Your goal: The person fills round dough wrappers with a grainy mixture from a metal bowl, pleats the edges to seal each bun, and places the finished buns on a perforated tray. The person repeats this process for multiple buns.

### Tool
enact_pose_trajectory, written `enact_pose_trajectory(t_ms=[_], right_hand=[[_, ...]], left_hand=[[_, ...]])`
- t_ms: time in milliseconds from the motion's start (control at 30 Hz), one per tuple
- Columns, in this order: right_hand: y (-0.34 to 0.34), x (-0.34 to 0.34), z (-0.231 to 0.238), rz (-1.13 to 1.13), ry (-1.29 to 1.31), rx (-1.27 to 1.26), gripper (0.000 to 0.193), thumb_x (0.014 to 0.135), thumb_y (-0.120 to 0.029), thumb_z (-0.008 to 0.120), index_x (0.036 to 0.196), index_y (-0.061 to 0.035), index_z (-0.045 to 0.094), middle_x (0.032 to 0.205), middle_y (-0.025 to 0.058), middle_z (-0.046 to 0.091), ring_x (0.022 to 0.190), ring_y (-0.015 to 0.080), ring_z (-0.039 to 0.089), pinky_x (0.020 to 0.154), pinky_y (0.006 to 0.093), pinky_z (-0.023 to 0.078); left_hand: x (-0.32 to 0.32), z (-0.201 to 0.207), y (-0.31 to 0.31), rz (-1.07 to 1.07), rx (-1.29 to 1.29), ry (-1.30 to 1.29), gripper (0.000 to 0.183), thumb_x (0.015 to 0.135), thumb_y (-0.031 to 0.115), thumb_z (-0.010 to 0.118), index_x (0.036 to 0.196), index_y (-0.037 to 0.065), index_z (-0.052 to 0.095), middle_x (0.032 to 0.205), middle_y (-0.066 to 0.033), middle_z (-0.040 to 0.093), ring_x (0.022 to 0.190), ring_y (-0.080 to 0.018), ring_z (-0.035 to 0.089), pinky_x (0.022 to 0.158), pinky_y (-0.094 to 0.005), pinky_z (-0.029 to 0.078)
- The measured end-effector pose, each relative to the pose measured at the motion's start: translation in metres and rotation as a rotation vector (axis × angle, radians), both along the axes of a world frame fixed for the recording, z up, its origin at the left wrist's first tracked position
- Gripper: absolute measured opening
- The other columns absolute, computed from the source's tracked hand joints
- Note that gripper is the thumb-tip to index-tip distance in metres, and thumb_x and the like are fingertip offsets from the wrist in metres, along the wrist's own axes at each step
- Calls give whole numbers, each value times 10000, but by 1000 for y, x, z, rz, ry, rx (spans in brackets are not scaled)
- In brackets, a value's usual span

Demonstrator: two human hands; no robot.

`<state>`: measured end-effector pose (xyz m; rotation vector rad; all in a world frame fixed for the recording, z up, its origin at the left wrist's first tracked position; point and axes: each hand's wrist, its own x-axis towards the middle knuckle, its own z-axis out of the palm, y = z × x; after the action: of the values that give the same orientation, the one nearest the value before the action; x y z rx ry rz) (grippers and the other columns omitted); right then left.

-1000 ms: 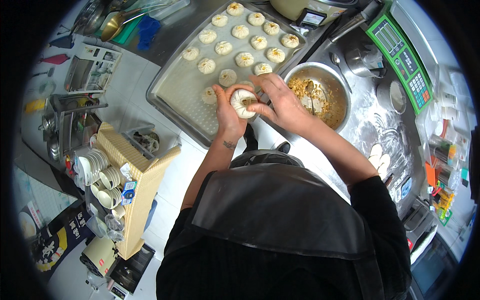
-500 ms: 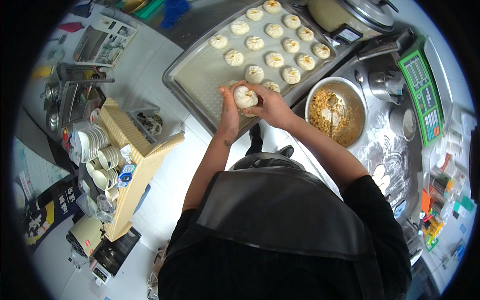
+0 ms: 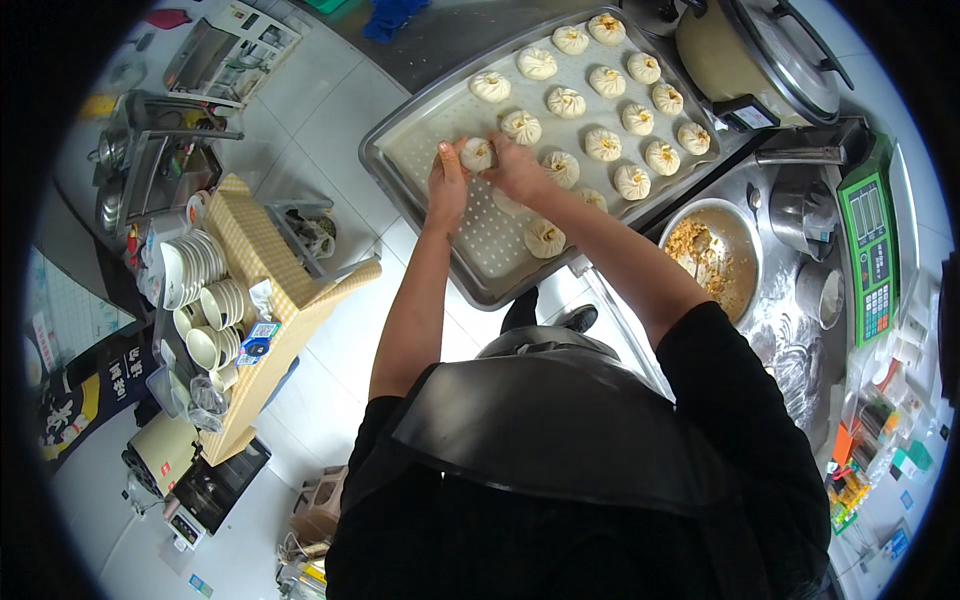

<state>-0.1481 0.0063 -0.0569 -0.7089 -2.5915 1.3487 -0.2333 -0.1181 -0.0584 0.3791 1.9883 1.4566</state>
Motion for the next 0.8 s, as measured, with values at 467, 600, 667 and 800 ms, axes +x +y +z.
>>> enact_pose_trajectory(t_ms=[467,600,667,800], right_hand=[[-3,34,29,-24,237,395,555,811,-170,743,1288,4,518,1221,203,609,1102,388,579,940,452,492],[7,150,83,-169,273,109,423,901,-81,680,1306,-71,561,1178,142,607,953,269,646,833,384,547],[7,225,104,-354,225,117,346,920,-54,653,1261,-55,598,1133,137,632,908,250,656,823,352,539],[2,376,105,-853,215,231,279,964,-48,600,1242,-16,610,1074,124,689,911,193,682,805,306,549]], left_hand=[[-10,-22,1,-31,-153,585,590,1067,456,324,1327,-32,531,1283,-224,550,1185,-334,520,982,-420,452],[32,31,20,30,86,461,331,1016,179,553,1266,-36,514,1056,-148,608,992,-227,578,875,-346,489],[75,66,41,-59,268,354,233,978,85,618,1168,-17,531,943,-70,591,817,-135,556,739,-273,479],[186,118,94,-381,489,326,179,913,13,682,940,39,508,840,-38,526,674,-107,471,607,-240,408]])
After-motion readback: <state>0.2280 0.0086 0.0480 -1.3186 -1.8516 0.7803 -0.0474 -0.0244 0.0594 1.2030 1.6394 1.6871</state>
